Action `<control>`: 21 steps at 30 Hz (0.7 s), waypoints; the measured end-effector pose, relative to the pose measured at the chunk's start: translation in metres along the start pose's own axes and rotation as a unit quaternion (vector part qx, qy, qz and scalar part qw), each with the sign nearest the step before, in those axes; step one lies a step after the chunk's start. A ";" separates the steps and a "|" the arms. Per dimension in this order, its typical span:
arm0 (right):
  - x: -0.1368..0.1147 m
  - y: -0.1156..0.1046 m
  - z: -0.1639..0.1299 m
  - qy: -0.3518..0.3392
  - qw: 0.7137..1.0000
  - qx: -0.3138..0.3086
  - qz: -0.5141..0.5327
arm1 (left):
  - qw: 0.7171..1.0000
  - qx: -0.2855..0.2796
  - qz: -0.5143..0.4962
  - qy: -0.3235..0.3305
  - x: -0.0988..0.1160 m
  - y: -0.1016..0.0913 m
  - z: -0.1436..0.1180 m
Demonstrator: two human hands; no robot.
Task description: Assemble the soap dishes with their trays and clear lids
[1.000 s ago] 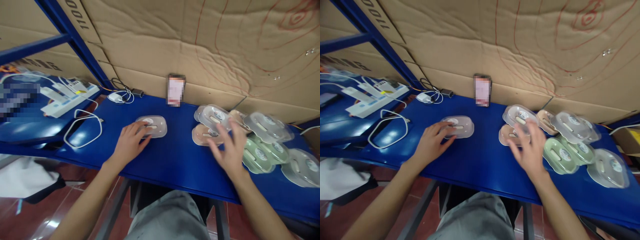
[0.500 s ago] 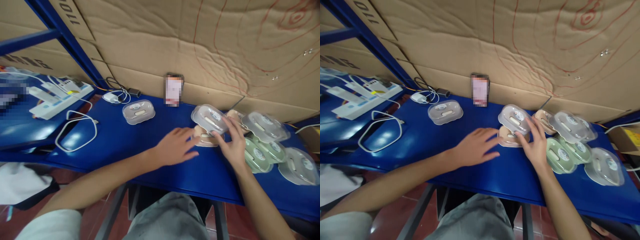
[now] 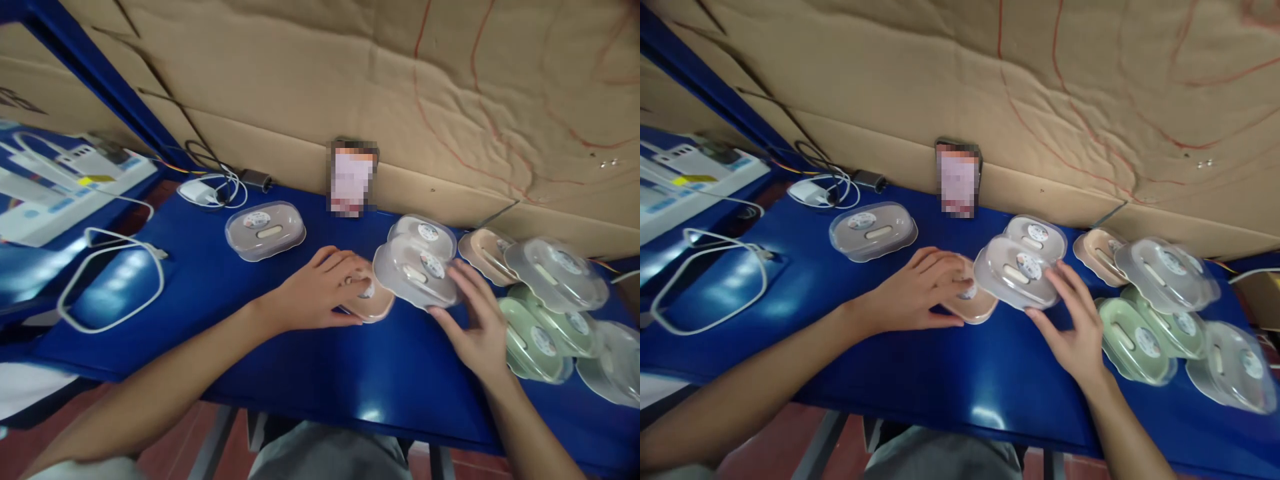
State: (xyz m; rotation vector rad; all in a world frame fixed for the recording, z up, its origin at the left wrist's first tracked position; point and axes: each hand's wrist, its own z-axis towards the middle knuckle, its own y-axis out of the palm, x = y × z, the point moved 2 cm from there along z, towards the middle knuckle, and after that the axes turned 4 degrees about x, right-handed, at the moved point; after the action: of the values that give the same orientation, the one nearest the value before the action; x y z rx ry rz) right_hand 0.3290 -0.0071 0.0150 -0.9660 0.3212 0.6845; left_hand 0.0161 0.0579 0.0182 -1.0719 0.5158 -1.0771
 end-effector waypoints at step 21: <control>0.015 -0.005 0.004 0.072 0.994 -0.087 -0.011 | 0.988 0.046 0.025 -0.143 -0.021 0.002 -0.004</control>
State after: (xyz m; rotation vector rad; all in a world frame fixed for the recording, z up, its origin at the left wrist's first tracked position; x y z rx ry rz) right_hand 0.3431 0.0005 0.0125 -1.1872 0.3809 0.6309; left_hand 0.0052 0.0750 0.0114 -1.1039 0.2595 -0.8758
